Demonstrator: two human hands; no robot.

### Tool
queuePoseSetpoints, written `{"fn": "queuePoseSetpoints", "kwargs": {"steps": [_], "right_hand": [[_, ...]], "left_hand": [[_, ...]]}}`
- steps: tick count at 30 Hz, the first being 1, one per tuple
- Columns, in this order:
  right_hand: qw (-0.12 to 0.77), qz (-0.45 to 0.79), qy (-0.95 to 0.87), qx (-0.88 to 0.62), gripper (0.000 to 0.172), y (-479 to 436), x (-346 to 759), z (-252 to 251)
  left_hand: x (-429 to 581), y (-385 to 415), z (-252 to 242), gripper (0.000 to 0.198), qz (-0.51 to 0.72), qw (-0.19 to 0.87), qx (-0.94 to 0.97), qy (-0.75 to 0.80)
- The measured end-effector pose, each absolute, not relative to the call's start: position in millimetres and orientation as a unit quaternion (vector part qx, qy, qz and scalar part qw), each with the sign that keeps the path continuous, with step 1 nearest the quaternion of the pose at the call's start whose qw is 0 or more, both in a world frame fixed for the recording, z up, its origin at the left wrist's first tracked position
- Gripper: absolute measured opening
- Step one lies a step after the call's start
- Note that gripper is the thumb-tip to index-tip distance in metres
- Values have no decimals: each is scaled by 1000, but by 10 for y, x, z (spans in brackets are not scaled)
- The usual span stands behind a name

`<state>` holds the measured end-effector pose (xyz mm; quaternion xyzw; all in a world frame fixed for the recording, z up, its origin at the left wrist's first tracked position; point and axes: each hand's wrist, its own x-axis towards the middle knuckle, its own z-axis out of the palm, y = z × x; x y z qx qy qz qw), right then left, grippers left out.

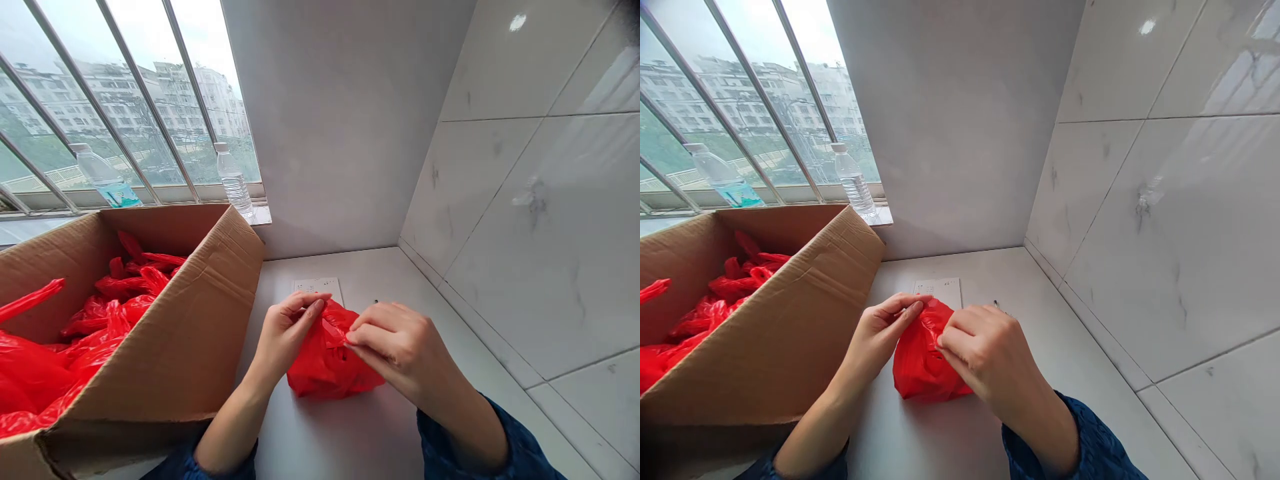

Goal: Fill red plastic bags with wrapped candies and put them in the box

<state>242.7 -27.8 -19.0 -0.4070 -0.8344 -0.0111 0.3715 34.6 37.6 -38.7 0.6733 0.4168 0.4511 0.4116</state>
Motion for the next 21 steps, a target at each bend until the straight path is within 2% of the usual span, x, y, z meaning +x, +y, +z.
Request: {"fn": "queuePoseSetpoints", "kwargs": {"steps": [3, 5, 14, 18, 21], "right_hand": [[320, -19, -857, -403, 26, -409, 2462, -146], [291, -5, -871, -397, 26, -490, 2532, -115], [266, 82, -894, -350, 22, -753, 2874, 93], [251, 177, -868, -390, 18, -709, 2945, 89], [311, 258, -799, -445, 18, -557, 2920, -11]], "left_hand": [[316, 483, -500, 24, 458, 237, 722, 462], [293, 535, -543, 24, 444, 175, 736, 481], [145, 721, -690, 22, 419, 126, 724, 533], [144, 754, -720, 22, 435, 140, 717, 526], [193, 661, -642, 28, 461, 167, 713, 501]]}}
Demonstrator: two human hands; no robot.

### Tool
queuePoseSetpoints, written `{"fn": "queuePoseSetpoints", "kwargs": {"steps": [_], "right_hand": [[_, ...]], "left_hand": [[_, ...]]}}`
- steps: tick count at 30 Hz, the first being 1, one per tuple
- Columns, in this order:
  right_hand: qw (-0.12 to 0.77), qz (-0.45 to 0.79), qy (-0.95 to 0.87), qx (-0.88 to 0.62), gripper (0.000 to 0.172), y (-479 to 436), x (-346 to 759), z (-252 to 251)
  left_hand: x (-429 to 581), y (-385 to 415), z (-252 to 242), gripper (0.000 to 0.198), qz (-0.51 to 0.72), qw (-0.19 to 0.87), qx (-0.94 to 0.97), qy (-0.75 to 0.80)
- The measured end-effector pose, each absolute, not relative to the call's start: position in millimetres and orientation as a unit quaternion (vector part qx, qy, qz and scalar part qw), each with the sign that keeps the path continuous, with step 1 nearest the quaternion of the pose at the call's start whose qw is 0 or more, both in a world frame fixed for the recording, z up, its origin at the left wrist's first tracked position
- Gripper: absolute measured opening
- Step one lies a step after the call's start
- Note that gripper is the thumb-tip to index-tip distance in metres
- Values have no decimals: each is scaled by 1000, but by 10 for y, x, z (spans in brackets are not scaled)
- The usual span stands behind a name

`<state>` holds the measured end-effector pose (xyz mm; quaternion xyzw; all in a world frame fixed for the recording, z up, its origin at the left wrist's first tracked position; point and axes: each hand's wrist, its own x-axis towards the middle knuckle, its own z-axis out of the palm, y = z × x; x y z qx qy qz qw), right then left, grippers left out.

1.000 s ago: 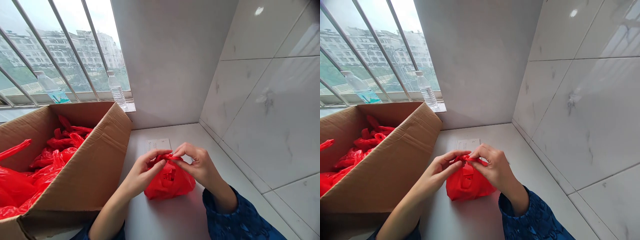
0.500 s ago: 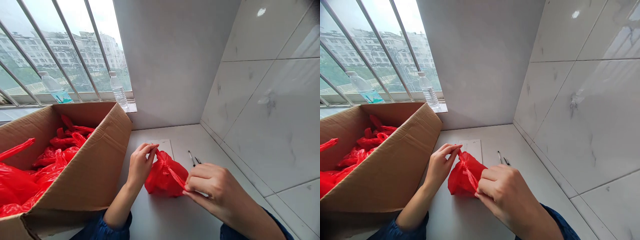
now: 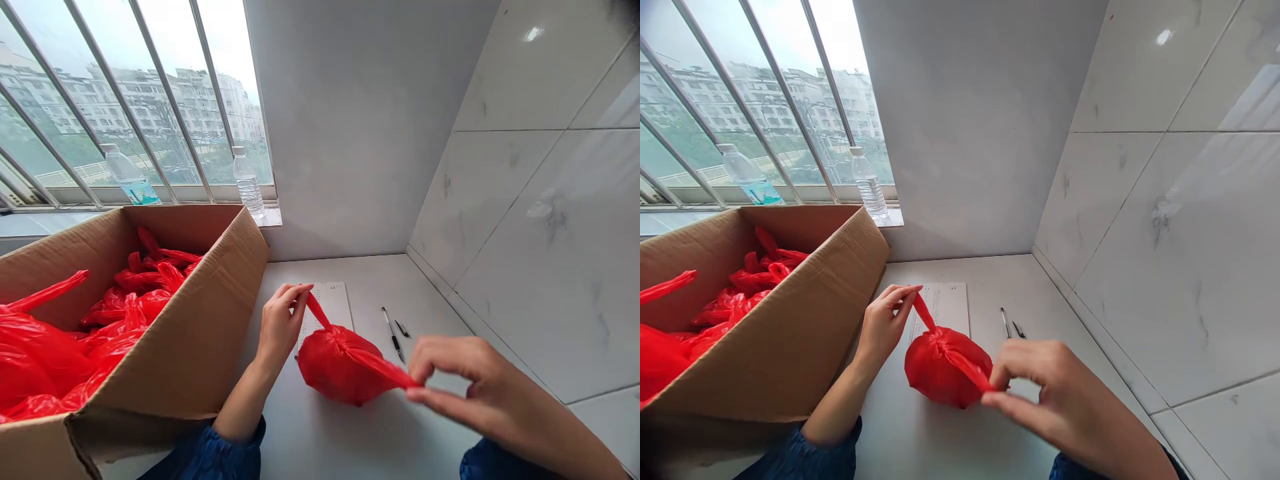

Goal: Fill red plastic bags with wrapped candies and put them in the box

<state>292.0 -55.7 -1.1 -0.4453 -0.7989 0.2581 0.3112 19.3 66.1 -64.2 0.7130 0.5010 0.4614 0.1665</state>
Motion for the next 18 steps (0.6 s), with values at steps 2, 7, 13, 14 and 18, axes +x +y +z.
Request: {"fn": "queuePoseSetpoints", "kwargs": {"steps": [2, 7, 13, 14, 18], "right_hand": [[402, 287, -731, -470, 19, -423, 2845, -88], [542, 399, -591, -444, 23, -153, 2652, -198], [299, 436, -695, -487, 24, 42, 2822, -361], [284, 410, -699, -513, 29, 57, 2863, -397], [240, 327, -719, -564, 56, 72, 2919, -512]], "left_hand": [[237, 542, -549, 33, 487, 214, 713, 457], [295, 322, -382, 43, 522, 329, 708, 345], [277, 384, -439, 36, 396, 344, 761, 383], [269, 387, -448, 38, 385, 345, 761, 391], [191, 382, -508, 67, 337, 328, 750, 465]]}}
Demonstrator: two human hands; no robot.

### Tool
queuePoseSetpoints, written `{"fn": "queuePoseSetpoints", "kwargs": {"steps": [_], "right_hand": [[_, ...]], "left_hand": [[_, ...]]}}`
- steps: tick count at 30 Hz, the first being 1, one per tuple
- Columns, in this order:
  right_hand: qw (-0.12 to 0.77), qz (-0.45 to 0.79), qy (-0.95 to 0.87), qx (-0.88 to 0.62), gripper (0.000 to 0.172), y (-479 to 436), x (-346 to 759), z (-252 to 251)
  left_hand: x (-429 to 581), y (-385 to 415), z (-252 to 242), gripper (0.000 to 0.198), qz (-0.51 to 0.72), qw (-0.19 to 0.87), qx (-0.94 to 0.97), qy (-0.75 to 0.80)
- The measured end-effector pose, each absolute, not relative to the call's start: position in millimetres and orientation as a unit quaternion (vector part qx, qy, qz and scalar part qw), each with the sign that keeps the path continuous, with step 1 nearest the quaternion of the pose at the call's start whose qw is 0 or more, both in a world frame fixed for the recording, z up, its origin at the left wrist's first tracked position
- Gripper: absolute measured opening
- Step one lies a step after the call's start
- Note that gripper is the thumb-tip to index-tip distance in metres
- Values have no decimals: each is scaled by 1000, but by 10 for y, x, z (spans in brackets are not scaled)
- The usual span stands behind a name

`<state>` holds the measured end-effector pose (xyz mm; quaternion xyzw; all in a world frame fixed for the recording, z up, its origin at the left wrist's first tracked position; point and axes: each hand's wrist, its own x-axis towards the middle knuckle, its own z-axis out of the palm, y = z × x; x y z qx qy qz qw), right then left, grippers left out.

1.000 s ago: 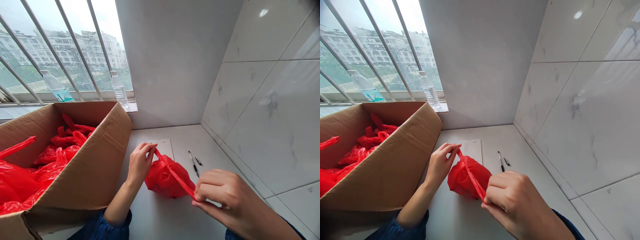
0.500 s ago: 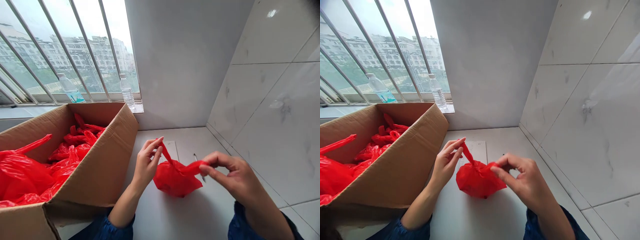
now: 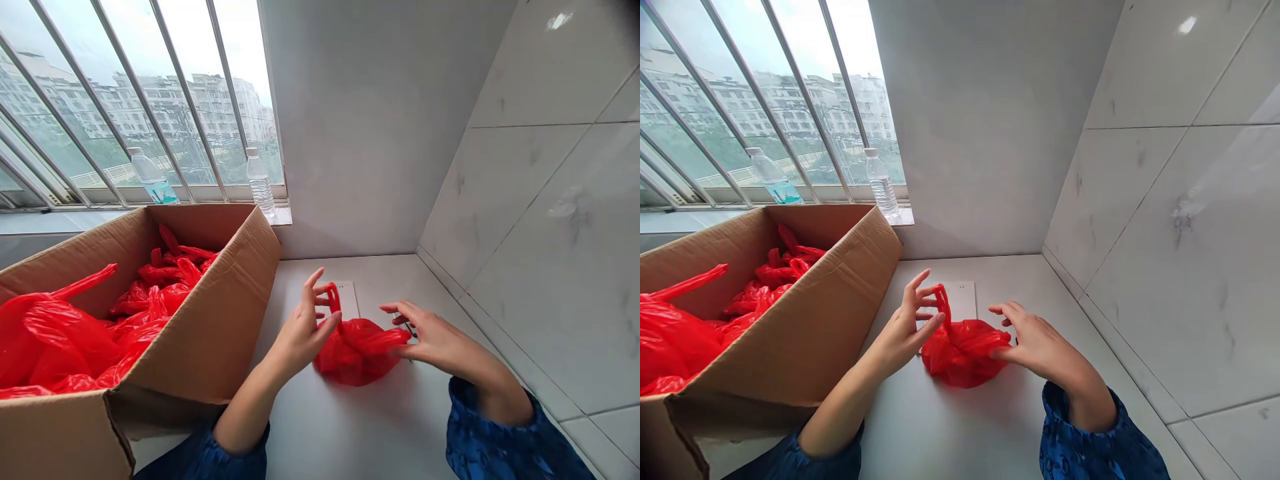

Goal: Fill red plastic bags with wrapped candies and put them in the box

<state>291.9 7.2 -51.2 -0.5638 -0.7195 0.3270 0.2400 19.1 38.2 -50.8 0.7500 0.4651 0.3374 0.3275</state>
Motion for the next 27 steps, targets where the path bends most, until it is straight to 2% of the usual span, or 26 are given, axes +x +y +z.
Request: {"fn": "queuePoseSetpoints", "kwargs": {"steps": [4, 6, 8, 13, 20, 27], "right_hand": [[128, 304, -740, -586, 90, 111, 2712, -643], [79, 295, -746, -591, 105, 144, 2544, -754], [43, 284, -755, -589, 113, 157, 2385, -899], [-2, 210, -788, -579, 96, 46, 2189, -1352], [56, 113, -802, -584, 84, -121, 2196, -1883], [82, 63, -803, -588, 80, -127, 2211, -2068]], "left_hand": [[180, 387, -712, 77, 131, 257, 823, 489], [254, 364, -861, 90, 100, 237, 840, 478], [347, 315, -1022, 103, 99, 216, 846, 477], [381, 153, -1414, 93, 96, 181, 858, 471], [237, 62, -1743, 91, 101, 114, 885, 440], [249, 92, -1829, 93, 123, 44, 895, 427]]}}
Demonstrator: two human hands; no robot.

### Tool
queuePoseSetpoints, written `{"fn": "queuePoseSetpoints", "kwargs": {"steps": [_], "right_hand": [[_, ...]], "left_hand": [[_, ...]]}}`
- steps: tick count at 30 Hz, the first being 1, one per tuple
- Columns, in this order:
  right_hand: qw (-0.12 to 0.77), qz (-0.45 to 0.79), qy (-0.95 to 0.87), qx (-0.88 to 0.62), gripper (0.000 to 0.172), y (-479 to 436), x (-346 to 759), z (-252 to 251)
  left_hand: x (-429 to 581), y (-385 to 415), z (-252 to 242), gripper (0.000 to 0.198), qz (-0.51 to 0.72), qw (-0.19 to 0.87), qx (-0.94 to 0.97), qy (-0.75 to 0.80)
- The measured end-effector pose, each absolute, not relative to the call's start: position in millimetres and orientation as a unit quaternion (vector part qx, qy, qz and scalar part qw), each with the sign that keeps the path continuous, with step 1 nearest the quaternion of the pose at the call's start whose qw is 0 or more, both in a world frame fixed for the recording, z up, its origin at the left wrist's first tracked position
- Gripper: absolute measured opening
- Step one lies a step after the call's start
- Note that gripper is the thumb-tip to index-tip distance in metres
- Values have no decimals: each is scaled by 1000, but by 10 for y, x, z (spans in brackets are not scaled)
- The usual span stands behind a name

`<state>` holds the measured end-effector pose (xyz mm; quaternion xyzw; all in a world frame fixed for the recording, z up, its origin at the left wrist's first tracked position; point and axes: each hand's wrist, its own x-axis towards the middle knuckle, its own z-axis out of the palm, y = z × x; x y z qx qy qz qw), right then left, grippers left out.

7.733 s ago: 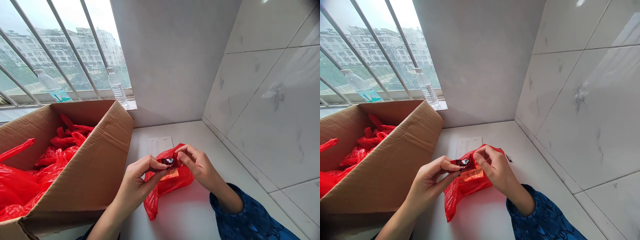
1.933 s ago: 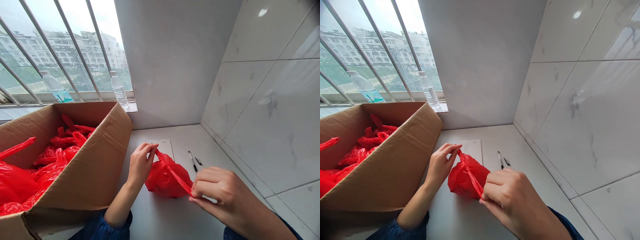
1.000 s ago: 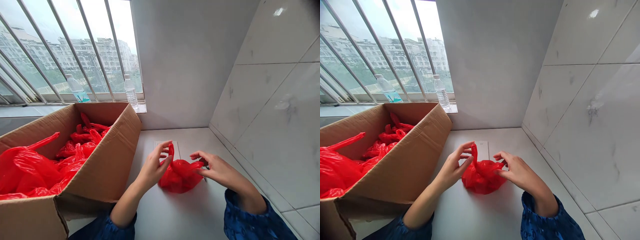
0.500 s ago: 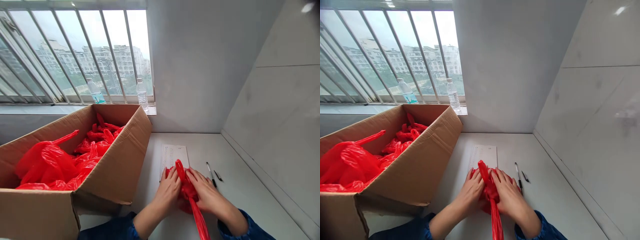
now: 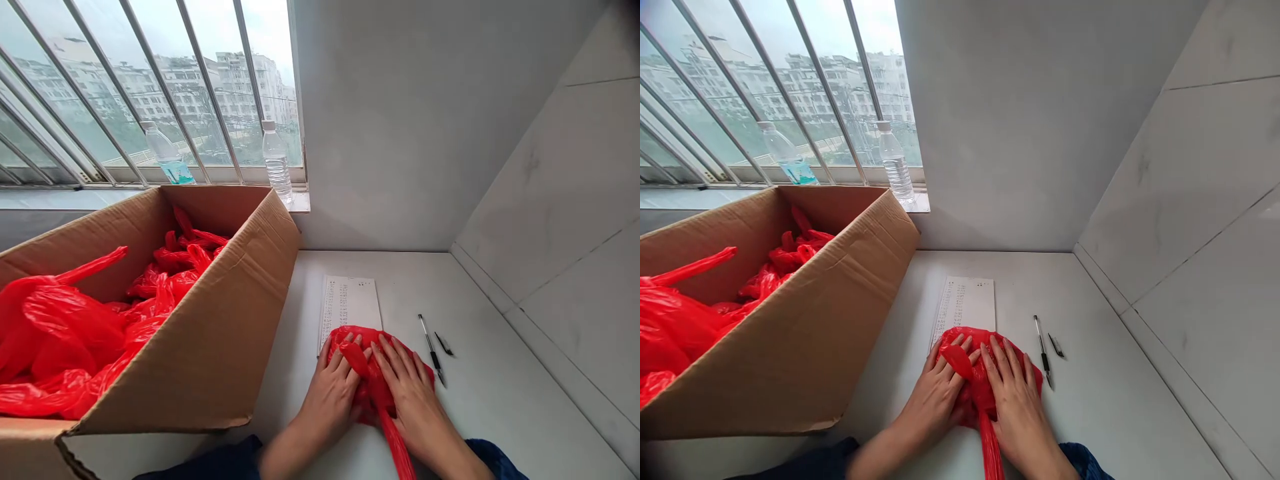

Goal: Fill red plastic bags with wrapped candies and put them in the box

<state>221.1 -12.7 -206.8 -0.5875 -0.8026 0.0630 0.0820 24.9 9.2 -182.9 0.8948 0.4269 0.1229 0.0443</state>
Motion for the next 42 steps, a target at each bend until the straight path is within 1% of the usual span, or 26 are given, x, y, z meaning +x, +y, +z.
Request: {"fn": "queuePoseSetpoints", "kwargs": {"steps": [3, 10, 20, 26, 42], "right_hand": [[90, 74, -802, -585, 79, -126, 2208, -2064], [91, 93, -798, -589, 90, -109, 2208, -1999], [85, 103, -797, -589, 90, -104, 2195, -1934], [84, 102, -796, -590, 87, -106, 2197, -1921], [86, 88, -797, -591, 90, -115, 2205, -1961]], "left_hand": [[244, 92, -1826, 93, 121, 40, 896, 426], [249, 115, -1813, 93, 127, 42, 895, 426], [245, 118, -1806, 95, 142, 37, 896, 420], [240, 119, -1807, 93, 146, 38, 896, 417], [240, 117, -1799, 93, 137, 49, 894, 424]]}}
